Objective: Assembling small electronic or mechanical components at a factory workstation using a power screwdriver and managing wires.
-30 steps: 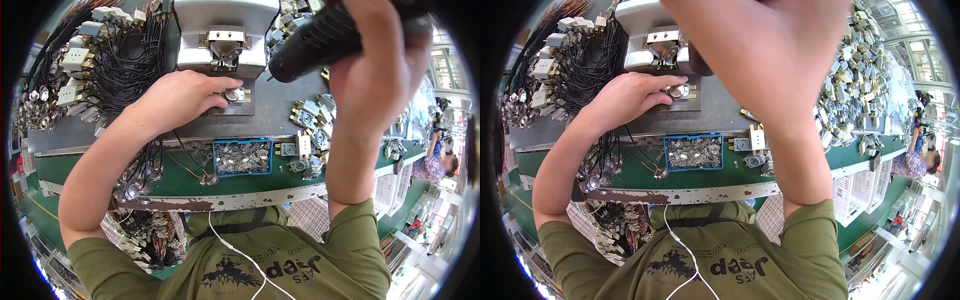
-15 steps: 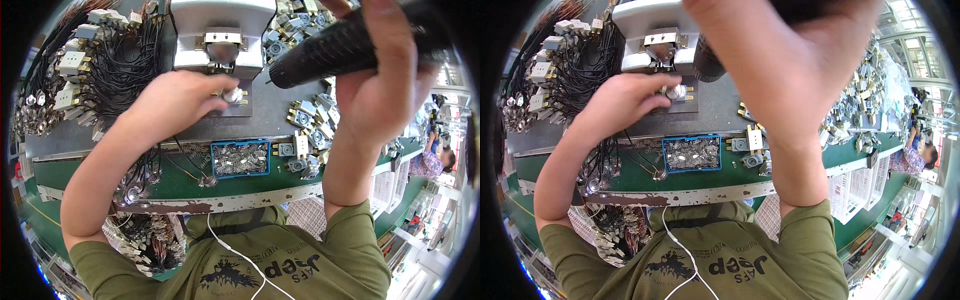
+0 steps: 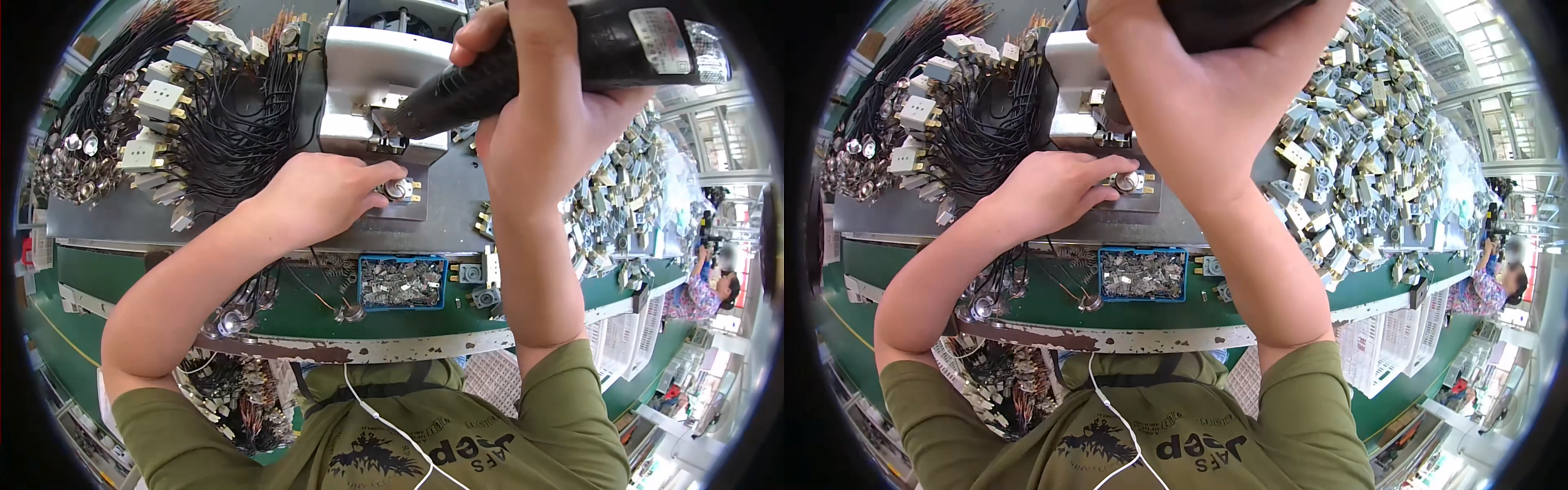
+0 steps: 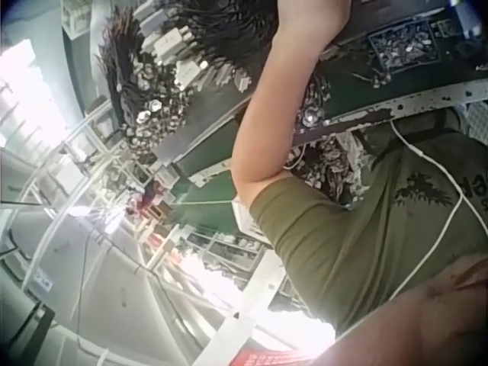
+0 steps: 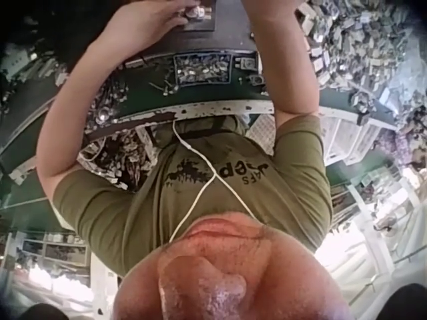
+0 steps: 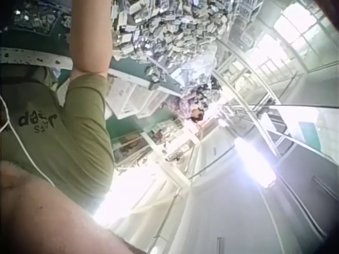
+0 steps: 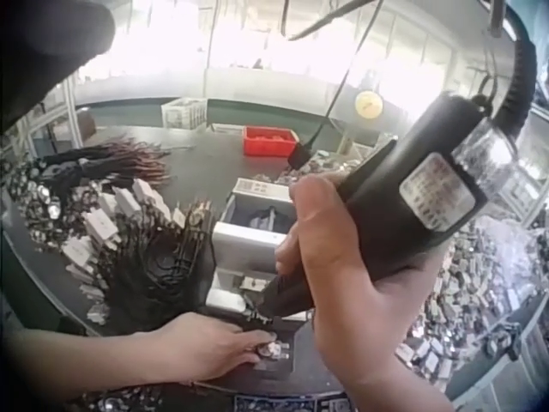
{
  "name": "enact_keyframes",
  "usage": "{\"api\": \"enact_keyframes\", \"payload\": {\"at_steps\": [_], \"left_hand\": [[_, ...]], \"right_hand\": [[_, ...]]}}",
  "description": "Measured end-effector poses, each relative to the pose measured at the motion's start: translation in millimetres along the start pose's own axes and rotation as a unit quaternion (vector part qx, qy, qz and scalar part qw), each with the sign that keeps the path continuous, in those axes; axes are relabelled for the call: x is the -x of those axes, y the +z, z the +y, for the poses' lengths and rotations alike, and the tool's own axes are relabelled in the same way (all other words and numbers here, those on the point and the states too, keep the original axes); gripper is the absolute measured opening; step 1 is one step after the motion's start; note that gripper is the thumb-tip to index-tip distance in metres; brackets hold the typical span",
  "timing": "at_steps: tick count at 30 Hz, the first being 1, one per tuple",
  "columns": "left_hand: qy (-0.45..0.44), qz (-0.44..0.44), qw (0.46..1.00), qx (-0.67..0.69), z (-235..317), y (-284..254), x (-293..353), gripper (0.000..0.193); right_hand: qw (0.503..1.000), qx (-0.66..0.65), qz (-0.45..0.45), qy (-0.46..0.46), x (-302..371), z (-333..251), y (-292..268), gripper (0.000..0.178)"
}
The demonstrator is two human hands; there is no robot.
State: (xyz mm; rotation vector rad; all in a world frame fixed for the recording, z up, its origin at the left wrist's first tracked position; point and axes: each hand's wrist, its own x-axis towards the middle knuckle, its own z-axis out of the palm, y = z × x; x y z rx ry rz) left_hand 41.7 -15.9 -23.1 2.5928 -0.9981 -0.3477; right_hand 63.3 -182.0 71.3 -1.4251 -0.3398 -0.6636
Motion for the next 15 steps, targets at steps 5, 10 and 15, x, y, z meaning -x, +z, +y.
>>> {"api": "enact_keyframes", "payload": {"at_steps": [5,10,15], "left_hand": [[-0.001,0.002,1.0,-0.002,0,1,0,0.036],[0.002,0.005,1.0,0.005,-1,1,1,0.037],[0.008,0.005,1.0,-0.007,-1,2,1,0.037]], "right_hand": [[0.999,-0.044,0.013,-0.02,3,6,3,0.016],[0.999,-0.021,-0.005,0.024,10,-12,11,0.016],[0.997,0.069,0.009,0.045,8,-9,20,0.018]]}}
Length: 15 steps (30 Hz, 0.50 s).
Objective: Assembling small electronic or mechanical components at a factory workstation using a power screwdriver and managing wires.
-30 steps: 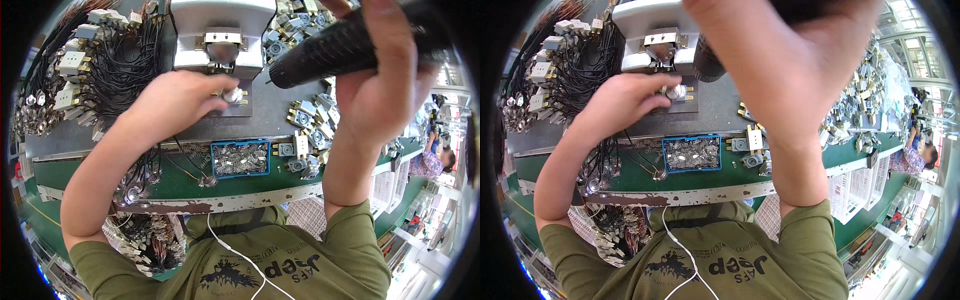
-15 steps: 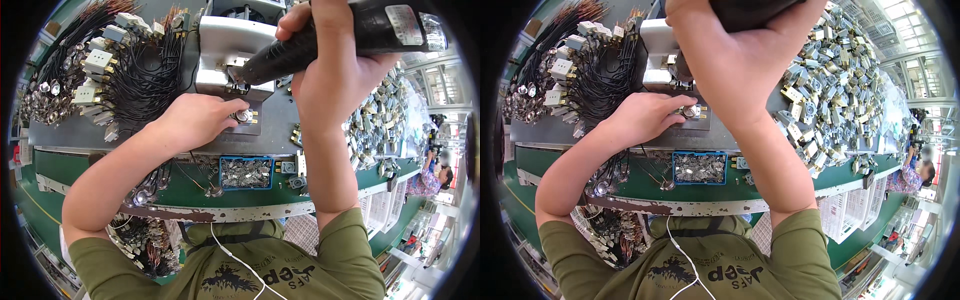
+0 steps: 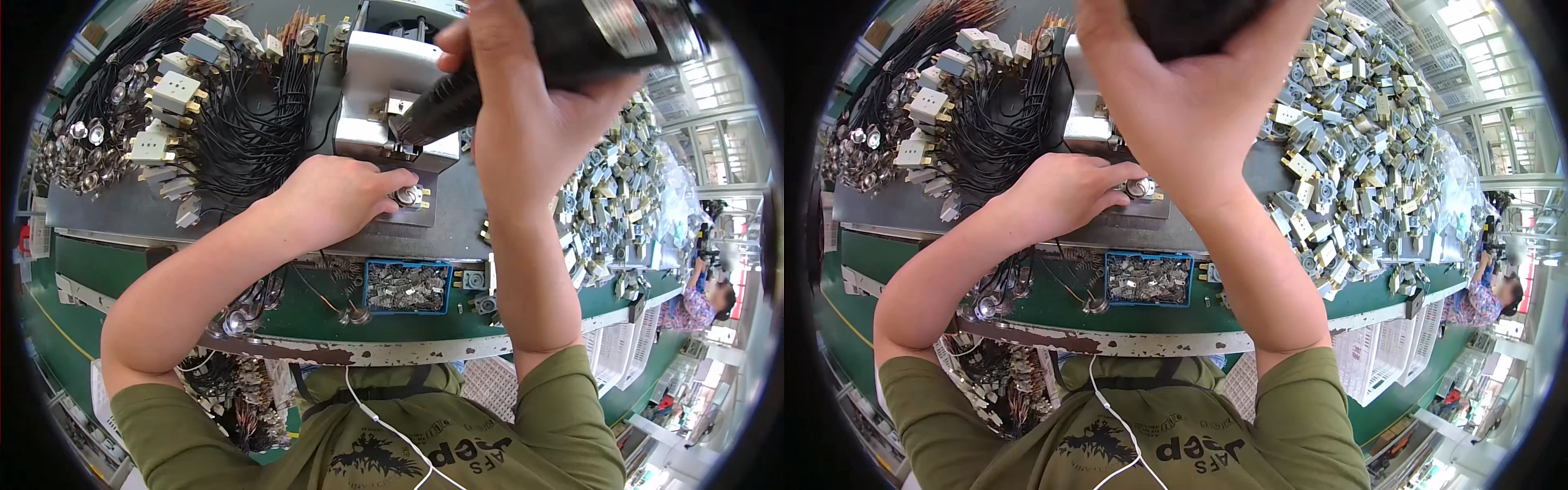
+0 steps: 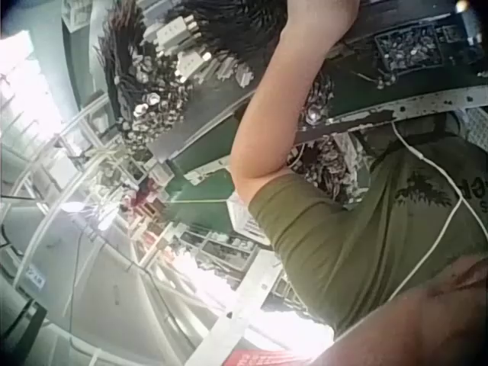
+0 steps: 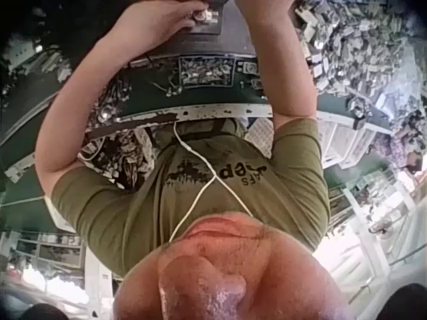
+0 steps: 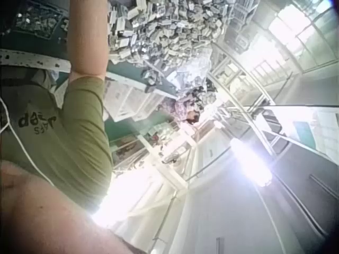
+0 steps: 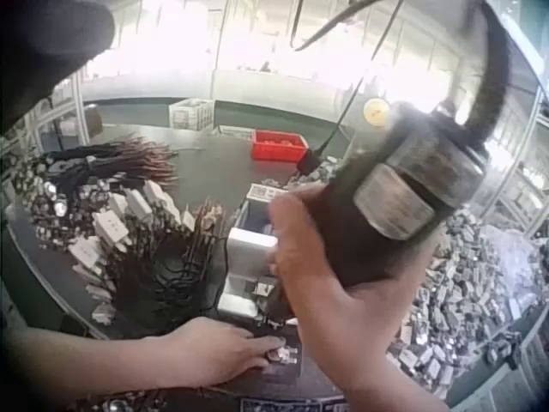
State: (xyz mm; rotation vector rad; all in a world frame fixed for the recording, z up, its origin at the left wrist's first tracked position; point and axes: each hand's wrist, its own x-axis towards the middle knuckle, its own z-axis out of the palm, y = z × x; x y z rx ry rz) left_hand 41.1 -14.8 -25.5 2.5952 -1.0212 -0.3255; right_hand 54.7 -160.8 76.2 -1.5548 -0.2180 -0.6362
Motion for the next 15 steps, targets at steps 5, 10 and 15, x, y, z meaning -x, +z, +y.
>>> {"api": "enact_keyframes", "payload": {"at_steps": [5,10,15], "left_hand": [[0.027,0.028,0.999,-0.019,-1,0,-2,0.04],[0.046,0.064,0.996,-0.03,-16,13,3,0.041],[0.038,0.052,0.998,-0.014,-4,0,-3,0.04]], "right_hand": [[0.951,-0.192,-0.189,-0.155,-39,31,0,0.043],[0.972,-0.199,0.035,-0.12,13,14,30,0.054],[0.923,-0.092,-0.363,0.085,-47,-11,-31,0.04]]}}
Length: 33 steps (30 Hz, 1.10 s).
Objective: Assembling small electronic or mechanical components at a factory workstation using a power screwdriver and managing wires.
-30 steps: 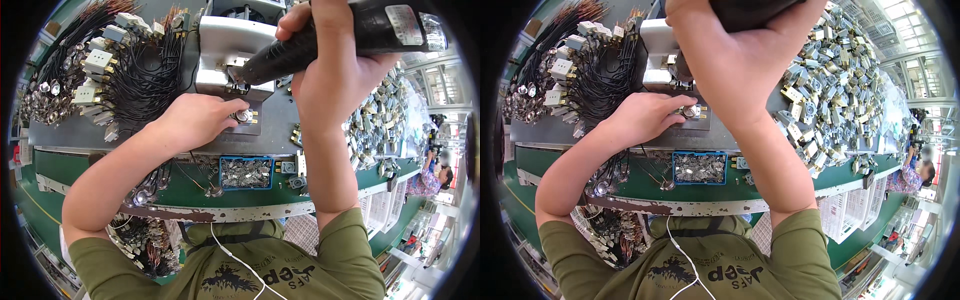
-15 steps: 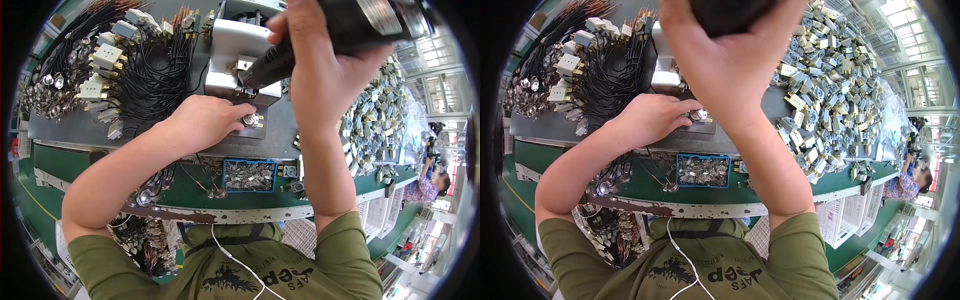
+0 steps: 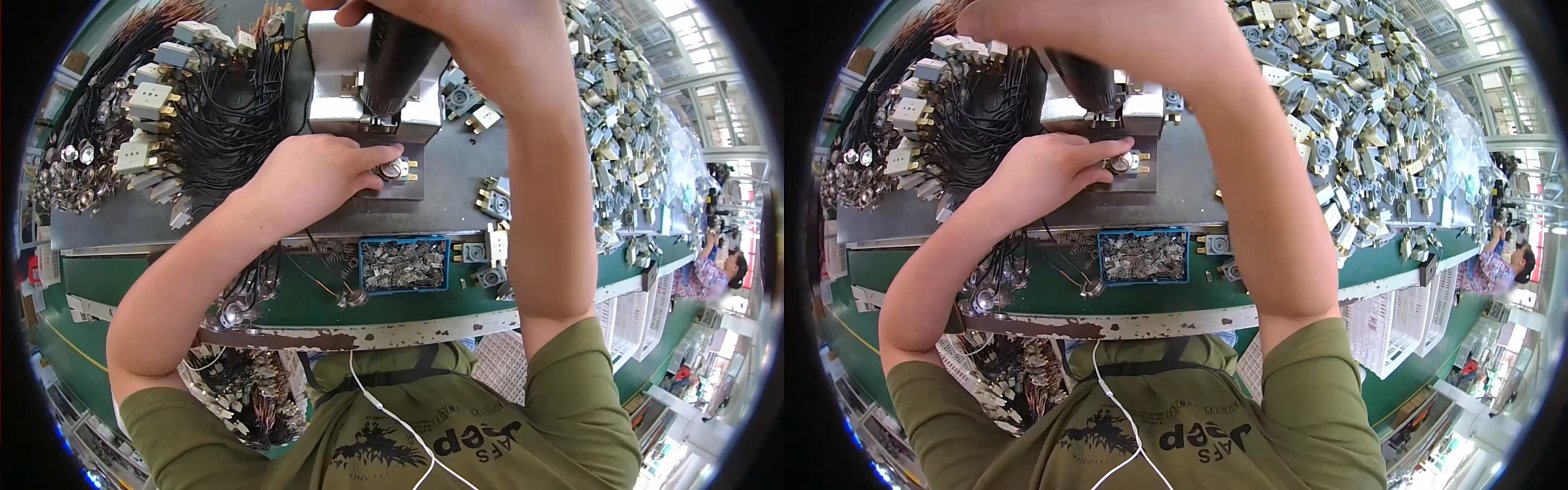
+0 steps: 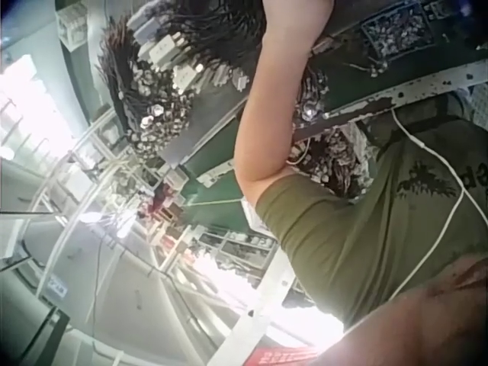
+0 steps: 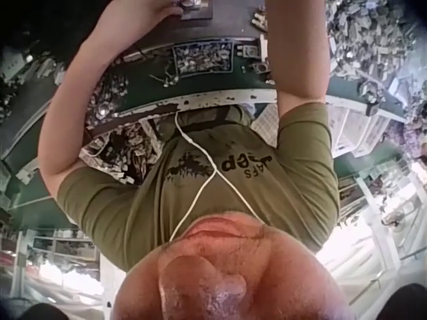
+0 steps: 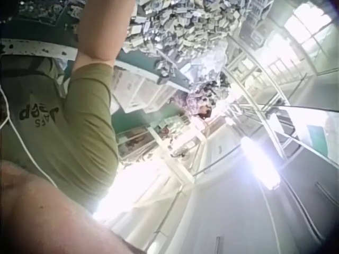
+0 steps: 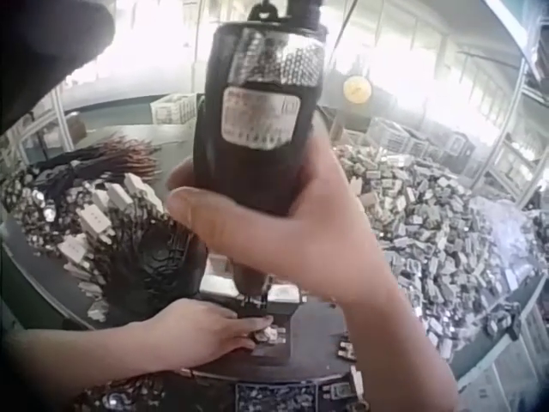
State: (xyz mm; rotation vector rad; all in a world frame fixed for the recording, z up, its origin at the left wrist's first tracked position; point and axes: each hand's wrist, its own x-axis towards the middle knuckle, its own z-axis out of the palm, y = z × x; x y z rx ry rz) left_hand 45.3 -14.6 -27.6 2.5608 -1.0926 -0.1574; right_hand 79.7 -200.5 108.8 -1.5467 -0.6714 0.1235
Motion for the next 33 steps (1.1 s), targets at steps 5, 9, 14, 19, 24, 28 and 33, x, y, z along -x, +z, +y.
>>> {"api": "enact_keyframes", "payload": {"at_steps": [5,9,14,19,24,28,33], "left_hand": [[-0.012,-0.011,1.0,-0.01,2,-2,2,0.041],[0.015,0.016,1.0,-0.016,-5,5,5,0.041],[0.02,0.036,0.999,0.001,-9,8,8,0.04],[0.006,0.018,0.999,0.031,-5,6,3,0.039],[-0.005,0.021,0.999,0.024,-4,7,6,0.037],[-0.016,0.001,0.999,0.028,1,4,3,0.036],[-0.005,0.016,1.0,0.01,-6,6,6,0.036]], "right_hand": [[0.991,-0.089,-0.046,-0.092,-20,32,4,0.043],[0.917,-0.028,0.294,-0.267,-8,39,42,0.037],[0.946,0.019,0.294,-0.134,32,14,35,0.031],[0.958,0.073,0.276,-0.012,54,7,26,0.027],[0.945,0.031,0.324,-0.027,59,20,41,0.018],[0.94,0.045,0.334,-0.05,56,32,31,0.017],[0.947,0.042,0.315,-0.047,53,35,40,0.018]]}}
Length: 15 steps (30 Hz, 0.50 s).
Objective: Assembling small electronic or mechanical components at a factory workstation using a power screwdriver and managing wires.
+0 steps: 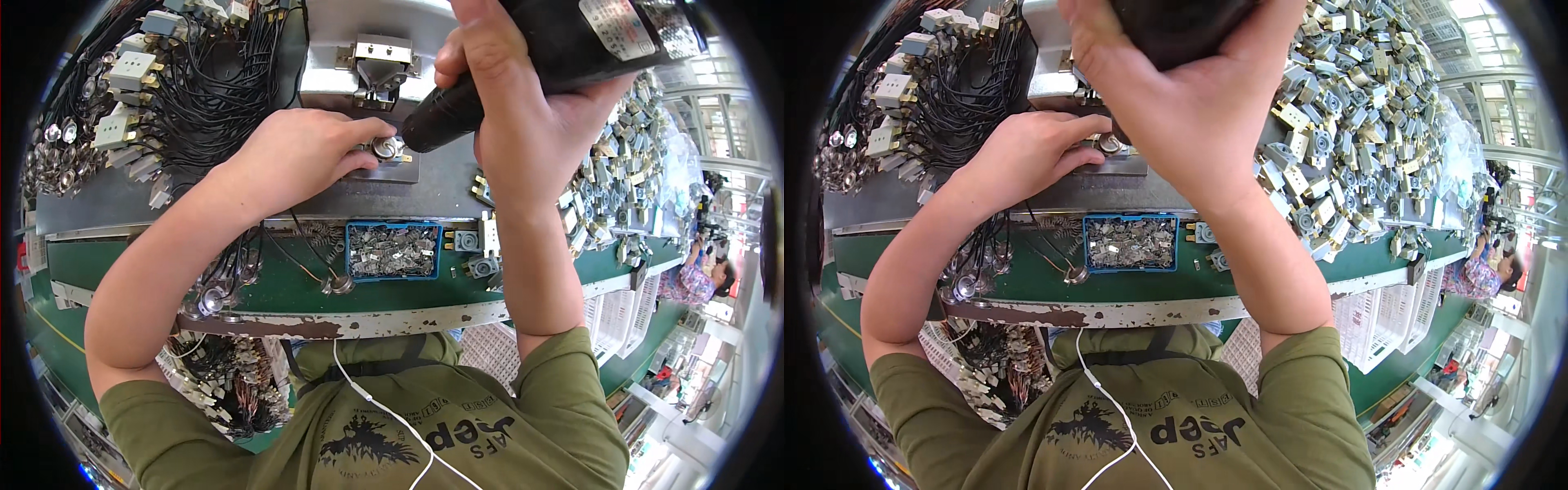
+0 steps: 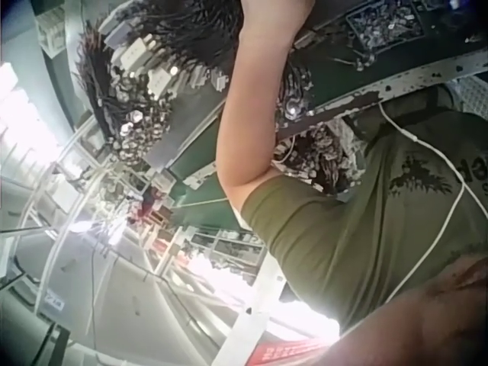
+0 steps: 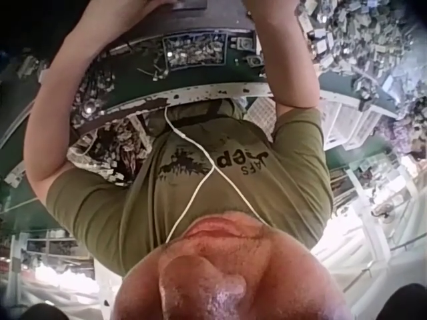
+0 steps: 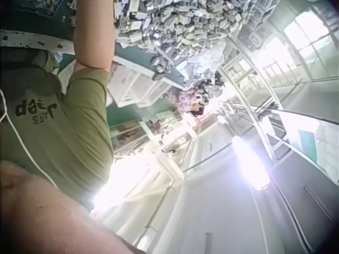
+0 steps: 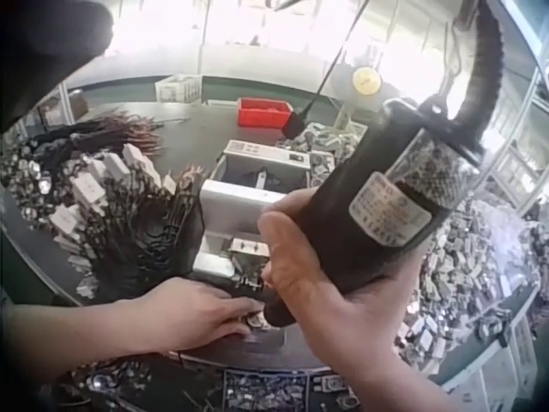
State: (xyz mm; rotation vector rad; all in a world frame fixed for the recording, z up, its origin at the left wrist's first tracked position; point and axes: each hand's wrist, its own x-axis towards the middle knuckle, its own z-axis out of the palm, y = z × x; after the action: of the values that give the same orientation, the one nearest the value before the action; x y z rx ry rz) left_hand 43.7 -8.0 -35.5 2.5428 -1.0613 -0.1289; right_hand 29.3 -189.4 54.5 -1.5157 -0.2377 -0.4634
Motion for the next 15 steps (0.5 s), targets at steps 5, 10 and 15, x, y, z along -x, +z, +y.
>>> {"api": "enact_keyframes", "payload": {"at_steps": [5,10,15], "left_hand": [[0.01,-0.002,1.0,-0.009,-1,-10,-1,0.034],[-0.01,-0.038,0.999,0.009,0,-5,-5,0.032],[0.027,-0.001,1.0,0.01,6,8,-2,0.037]], "right_hand": [[0.993,0.029,-0.078,-0.088,0,22,-9,0.018],[0.991,-0.005,-0.04,-0.124,-1,28,-3,0.087],[0.996,-0.056,-0.04,-0.058,8,15,-5,0.099]]}}
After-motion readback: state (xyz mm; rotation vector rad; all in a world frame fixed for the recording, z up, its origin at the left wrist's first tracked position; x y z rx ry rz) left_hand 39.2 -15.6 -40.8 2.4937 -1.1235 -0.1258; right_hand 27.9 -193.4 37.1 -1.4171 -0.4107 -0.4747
